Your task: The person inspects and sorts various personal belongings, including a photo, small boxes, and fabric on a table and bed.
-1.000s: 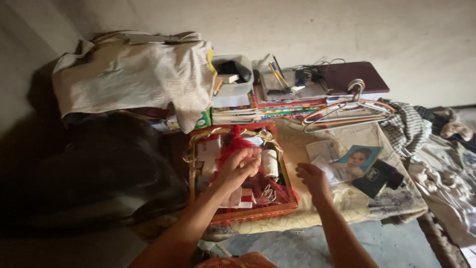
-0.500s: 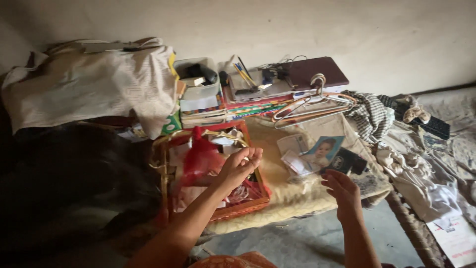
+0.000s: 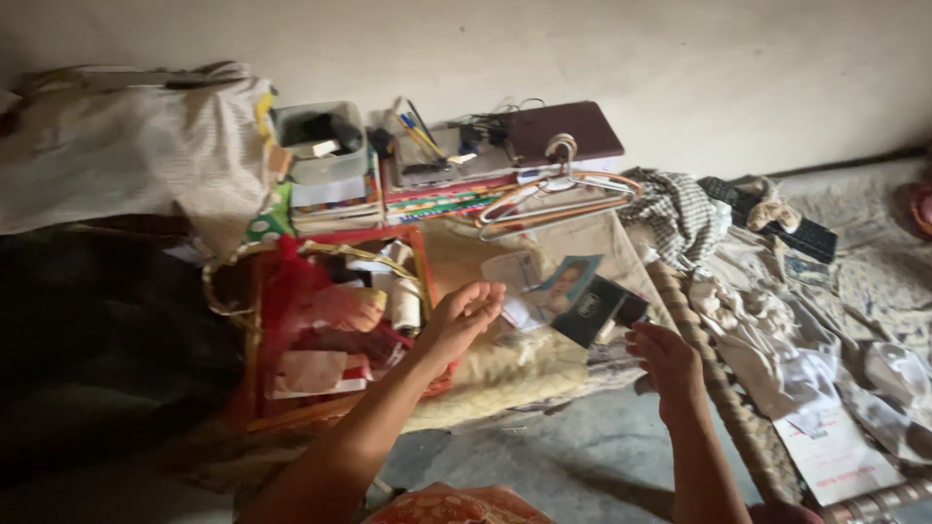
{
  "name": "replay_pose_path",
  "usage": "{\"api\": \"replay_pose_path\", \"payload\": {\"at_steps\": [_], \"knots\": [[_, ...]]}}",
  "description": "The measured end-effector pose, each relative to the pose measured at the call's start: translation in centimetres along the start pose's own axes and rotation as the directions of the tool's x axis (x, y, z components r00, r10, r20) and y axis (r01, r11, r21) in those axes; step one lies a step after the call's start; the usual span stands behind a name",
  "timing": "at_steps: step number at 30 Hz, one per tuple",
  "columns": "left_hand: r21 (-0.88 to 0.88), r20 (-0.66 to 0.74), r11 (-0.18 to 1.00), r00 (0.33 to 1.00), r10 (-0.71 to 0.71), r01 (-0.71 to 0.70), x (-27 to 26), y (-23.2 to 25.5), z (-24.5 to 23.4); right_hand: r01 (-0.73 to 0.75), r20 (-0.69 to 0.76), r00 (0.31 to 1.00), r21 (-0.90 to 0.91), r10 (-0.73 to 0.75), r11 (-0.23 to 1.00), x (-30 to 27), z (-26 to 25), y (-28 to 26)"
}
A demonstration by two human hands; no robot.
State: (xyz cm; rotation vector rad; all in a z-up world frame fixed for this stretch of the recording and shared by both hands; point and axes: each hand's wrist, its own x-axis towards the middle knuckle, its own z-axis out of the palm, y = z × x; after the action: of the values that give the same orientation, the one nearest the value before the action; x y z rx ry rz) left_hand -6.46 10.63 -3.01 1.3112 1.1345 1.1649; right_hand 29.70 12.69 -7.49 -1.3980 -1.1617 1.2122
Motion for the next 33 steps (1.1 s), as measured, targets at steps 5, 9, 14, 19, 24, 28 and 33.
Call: {"api": "replay_pose_path", "payload": {"at_steps": [5, 9, 14, 19, 24, 28, 33], "knots": [[-0.003, -0.008, 1.0, 1.0, -0.029, 0.029, 1.2, 0.6, 4.3, -0.028, -0.016, 0.999, 0.017, 0.028, 0.999, 1.1, -6.1, 2.1], [-0.018, 0.001, 0.999, 0.999, -0.034, 0.034, 2.0, 1.3, 8.2, -0.023, -0.095, 0.995, -0.095, 0.014, 0.995, -0.6, -10.0, 0.6], [-0.055, 0.066, 0.998, 0.998, -0.014, 0.017, 3.4, 0.9, 12.9, 0.008, -0.152, 0.988, 0.141, 0.013, 0.99, -2.0, -15.6, 2.6], [-0.05, 0.147, 0.996, 0.987, -0.071, 0.079, 4.2, 2.2, 17.1, 0.027, -0.2, 0.98, 0.051, -0.016, 0.998, -4.7, -20.1, 2.9], [-0.058, 0.196, 0.995, 0.978, -0.064, 0.077, 5.2, 1.9, 19.6, 0.023, -0.281, 0.959, -0.031, -0.031, 0.999, -7.2, -22.2, 2.7], [-0.071, 0.225, 0.995, 0.973, -0.053, 0.071, 6.9, 1.1, 20.2, 0.016, -0.328, 0.944, -0.002, -0.015, 1.0, -8.5, -23.2, 3.4], [-0.064, 0.219, 0.997, 0.975, -0.03, 0.046, 9.2, 0.7, 19.7, -0.023, -0.391, 0.92, 0.011, 0.025, 1.0, -9.1, -23.4, 3.8]]}}
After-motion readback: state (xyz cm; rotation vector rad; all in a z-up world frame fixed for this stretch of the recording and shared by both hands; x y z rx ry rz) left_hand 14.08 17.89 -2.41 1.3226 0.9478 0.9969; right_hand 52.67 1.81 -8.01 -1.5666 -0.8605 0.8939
